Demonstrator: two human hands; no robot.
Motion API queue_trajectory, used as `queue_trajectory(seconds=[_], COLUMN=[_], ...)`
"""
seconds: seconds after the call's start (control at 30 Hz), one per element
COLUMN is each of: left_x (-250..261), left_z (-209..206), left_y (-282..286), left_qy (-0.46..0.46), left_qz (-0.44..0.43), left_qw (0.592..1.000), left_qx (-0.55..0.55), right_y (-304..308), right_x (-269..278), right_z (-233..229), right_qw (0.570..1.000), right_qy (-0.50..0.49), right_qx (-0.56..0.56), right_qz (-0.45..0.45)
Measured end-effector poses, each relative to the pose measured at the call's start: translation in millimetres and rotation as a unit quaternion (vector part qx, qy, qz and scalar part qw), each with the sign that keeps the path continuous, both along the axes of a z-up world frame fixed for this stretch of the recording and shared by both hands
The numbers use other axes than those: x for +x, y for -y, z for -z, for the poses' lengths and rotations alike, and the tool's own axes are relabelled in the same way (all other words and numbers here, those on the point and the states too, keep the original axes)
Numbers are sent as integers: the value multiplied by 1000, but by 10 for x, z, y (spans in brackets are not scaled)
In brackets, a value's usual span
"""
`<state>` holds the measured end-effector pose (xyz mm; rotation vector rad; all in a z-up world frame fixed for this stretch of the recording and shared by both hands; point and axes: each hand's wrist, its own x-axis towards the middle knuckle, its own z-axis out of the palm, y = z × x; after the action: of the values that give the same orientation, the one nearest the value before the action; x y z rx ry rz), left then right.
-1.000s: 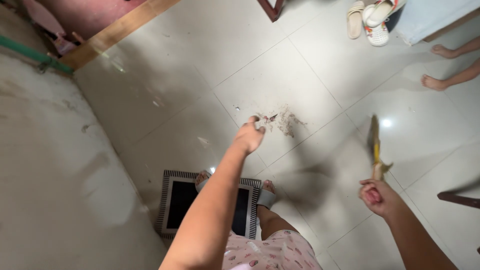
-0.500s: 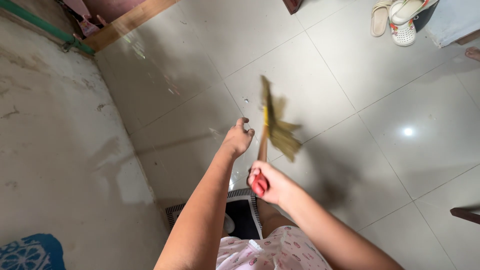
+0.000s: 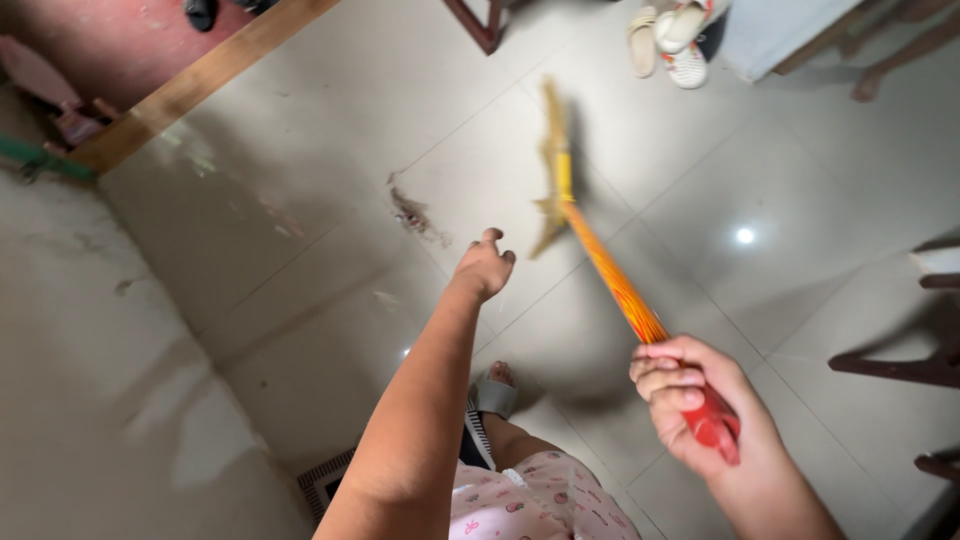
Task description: Sweep the floor and collect dust into a dustpan.
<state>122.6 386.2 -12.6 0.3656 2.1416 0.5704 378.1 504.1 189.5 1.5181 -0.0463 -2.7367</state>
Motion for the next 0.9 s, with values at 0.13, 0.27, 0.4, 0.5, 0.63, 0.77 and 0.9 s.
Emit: queue_trajectory(seconds=[0.13,0.27,0.4,0.5,0.63,0.77,0.9], left_x=[141,149,12,-220,-602,-1057,-1402], left_z=[-388,-504,-488,-436,-229,168,383], left_y=[-427,-683,-914,-1203,-1587,-1928,-2022], left_qy=[6,31,45,28,10,-7,-1], left_qz=[46,80,93,105,125,132,113], left_qw=[999,996,995,994,992,990,993], left_qx=[18,17,-2,1,22,54,42], right_y=[78,-174,-1117,-2156,-3336,-3967,-4567], right_x=[321,389,634,778,810,510,616], right_z=[219,741,1809,2850,3784,3933,5199], right_qw=[995,969,943,897,884,912,967], right_qy=[4,58,64,53,39,123,88], right_qx=[23,123,191,233,231,152,186], right_qz=[102,205,266,372,405,362,151])
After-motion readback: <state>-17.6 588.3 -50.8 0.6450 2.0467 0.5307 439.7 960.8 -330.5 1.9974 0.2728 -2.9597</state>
